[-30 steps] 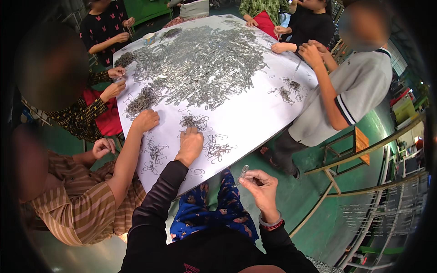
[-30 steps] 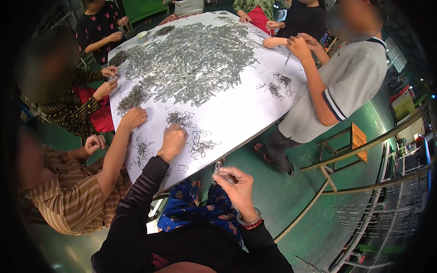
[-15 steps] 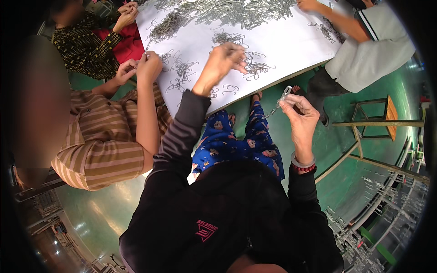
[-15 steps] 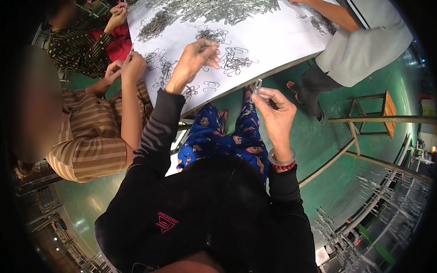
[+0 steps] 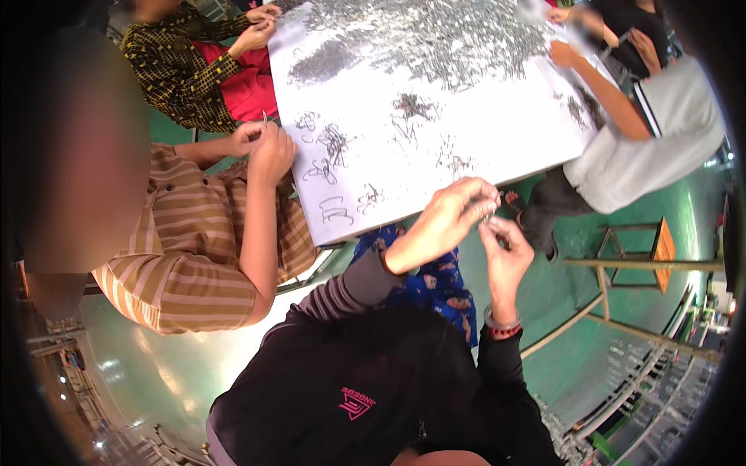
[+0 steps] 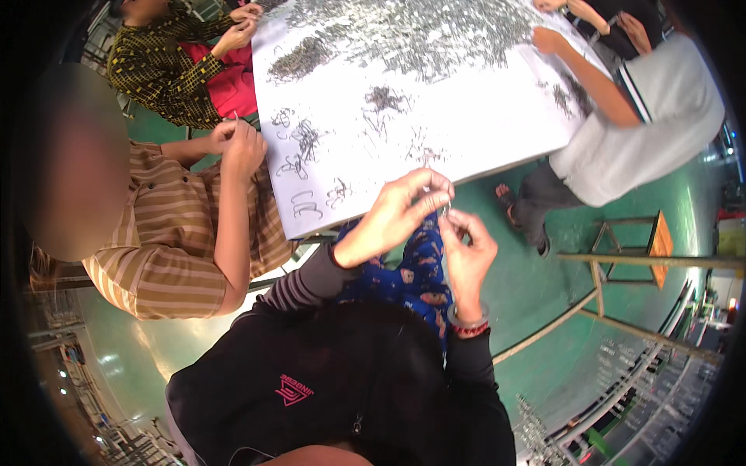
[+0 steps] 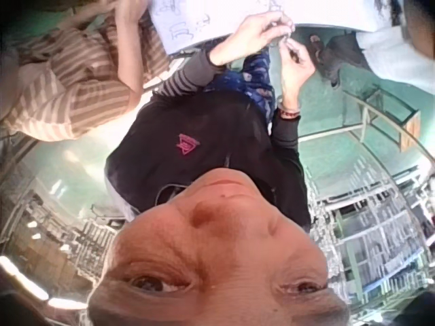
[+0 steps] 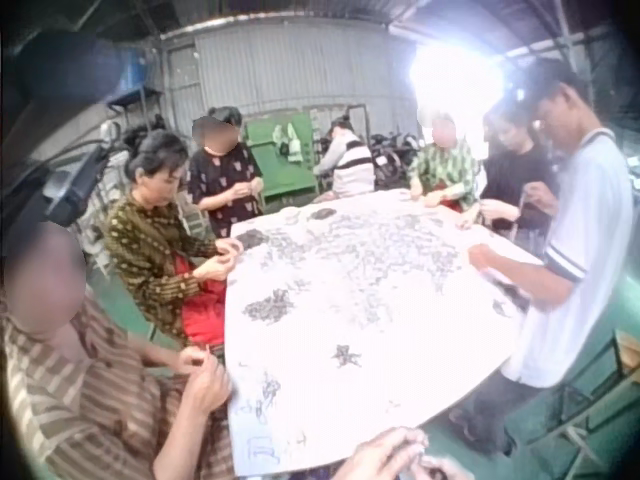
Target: The person picks up metal links from a large pile on a table and attaches them one by one to a long chain. Once several links are attached, the person lifts the chain and hangs it on a rack with other similar chains.
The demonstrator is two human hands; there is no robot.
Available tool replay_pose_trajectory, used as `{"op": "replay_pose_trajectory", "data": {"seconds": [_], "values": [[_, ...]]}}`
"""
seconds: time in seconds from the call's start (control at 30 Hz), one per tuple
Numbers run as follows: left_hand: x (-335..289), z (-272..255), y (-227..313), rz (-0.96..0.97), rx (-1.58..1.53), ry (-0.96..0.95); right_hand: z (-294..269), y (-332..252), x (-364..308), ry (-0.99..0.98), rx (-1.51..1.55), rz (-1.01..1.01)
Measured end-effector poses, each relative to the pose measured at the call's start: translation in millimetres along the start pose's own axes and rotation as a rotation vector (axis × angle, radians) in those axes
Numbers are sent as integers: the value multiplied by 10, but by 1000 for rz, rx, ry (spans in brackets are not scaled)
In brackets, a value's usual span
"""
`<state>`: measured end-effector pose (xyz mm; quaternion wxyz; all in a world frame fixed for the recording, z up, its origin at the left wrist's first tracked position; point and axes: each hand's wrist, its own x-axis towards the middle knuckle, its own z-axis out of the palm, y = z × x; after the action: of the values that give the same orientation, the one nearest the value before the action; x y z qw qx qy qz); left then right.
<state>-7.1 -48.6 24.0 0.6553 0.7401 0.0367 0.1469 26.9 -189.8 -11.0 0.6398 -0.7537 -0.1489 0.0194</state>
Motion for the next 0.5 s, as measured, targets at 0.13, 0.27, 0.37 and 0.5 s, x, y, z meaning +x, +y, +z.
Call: {"op": "replay_pose_trajectory", "data": {"seconds": [0.13,0.27,0.37,0.5], "values": [[-22,-65,98,-11,-13,16,-22,149,107,-23,-9,-104],[-2,-106,-29,175,93,35,-3,112,763,-108,23,-2],[-51,-68,-212,154,57,4,525,252,1599,-326,-162,-159],[-127,25,-432,74,-38,-156,1549,579,2574,-562,-564,-418]]}}
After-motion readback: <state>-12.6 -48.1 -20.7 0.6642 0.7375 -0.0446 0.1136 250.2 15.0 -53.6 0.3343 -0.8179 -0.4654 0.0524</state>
